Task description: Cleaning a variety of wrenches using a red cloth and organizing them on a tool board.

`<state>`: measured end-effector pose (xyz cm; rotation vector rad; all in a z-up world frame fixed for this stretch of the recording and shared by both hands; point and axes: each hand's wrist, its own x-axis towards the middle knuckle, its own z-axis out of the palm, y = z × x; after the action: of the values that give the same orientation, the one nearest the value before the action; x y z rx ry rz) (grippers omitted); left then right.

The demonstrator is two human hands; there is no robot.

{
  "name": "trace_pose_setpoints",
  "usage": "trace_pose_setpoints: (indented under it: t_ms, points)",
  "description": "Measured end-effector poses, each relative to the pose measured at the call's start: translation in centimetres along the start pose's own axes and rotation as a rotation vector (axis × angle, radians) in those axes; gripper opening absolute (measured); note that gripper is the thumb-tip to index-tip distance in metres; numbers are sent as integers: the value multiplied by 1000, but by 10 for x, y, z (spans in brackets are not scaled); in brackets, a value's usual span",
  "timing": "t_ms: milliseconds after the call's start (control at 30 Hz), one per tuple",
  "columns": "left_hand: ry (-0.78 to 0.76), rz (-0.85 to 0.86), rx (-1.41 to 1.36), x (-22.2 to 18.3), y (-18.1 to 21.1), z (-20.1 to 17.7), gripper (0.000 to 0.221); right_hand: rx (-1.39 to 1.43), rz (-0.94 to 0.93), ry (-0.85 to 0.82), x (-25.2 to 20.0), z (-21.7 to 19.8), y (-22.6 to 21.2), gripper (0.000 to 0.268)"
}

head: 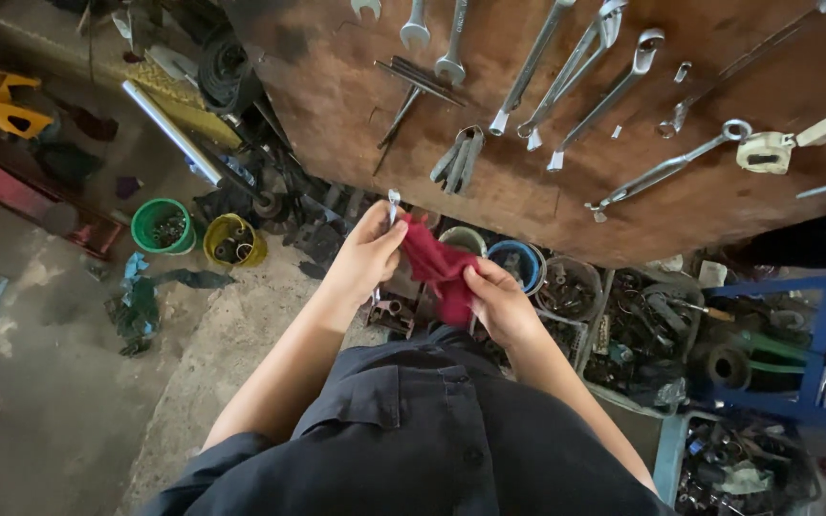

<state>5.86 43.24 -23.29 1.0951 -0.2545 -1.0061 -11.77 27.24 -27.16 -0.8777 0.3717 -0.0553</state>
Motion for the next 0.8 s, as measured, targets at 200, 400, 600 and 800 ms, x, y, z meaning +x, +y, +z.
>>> trace_pose_setpoints:
  t_ms: [200, 400, 600, 800]
  points:
    - [9, 139, 60, 6, 0, -3, 5, -235, -405, 59, 6, -16, 3, 12]
    - [-83, 147, 179, -5, 17, 13, 11, 174, -362, -183, 1, -10, 9, 22]
    - [-18, 220, 577, 9, 3, 12, 14, 641, 94, 50, 8, -28, 56, 42]
    - [95, 346, 851, -1, 27, 23, 20, 767, 23, -98, 25, -74, 65, 31]
